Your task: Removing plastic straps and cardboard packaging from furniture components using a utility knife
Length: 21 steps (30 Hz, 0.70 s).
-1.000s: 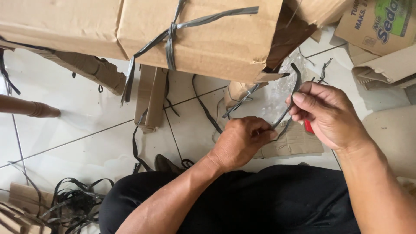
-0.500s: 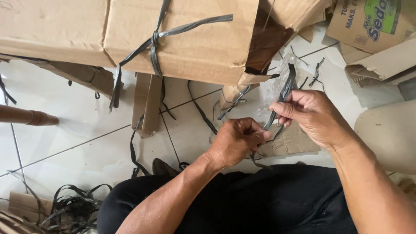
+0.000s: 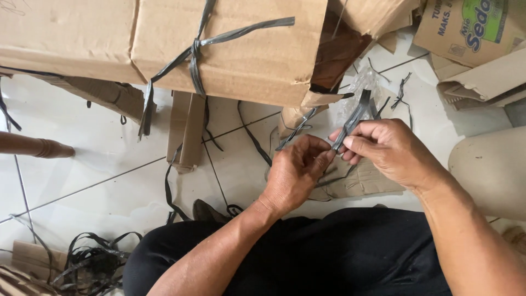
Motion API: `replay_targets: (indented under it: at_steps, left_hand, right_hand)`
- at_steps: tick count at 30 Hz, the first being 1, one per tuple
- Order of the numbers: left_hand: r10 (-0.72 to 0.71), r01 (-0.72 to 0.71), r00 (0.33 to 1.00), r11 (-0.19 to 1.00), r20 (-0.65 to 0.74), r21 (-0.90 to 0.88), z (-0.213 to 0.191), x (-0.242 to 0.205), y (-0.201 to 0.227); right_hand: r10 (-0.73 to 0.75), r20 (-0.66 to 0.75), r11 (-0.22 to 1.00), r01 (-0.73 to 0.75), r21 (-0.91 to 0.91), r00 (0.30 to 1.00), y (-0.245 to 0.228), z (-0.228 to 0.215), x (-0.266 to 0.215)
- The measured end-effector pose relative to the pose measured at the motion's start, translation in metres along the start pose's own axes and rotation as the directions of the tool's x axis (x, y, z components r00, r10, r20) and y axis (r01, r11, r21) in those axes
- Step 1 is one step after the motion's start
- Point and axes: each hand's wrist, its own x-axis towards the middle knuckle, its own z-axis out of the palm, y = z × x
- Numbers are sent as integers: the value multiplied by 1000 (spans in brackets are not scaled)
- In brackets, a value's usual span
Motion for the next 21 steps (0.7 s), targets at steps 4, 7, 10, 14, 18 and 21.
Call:
replay_targets:
  at_steps: [4, 7, 10, 14, 18, 21]
  left_hand:
    - [197, -176, 975, 968, -105, 178, 1, 1, -7]
    - [408, -332, 899, 873, -161, 357, 1, 0, -11]
    - [596, -440, 784, 730, -172, 523, 5, 2, -19]
    - [644, -434, 745, 664, -172, 609, 9, 1, -25]
    - [600, -404, 772, 718, -209, 568, 11, 6, -33]
    - [467, -320, 865, 793, -181, 518, 6, 3, -23]
  right_hand:
    - [24, 3, 999, -24, -24, 1000, 9, 5, 3]
    - [-43, 5, 999, 43, -17, 999, 14, 7, 4]
    - [-117, -18, 990, 116, -76, 993, 16, 8, 5]
    - [-175, -35, 947, 159, -280, 984, 10, 11, 3]
    - [-136, -40, 955, 120, -269, 990, 7, 13, -1]
    - [-112, -32, 965, 101, -242, 993, 10, 12, 1]
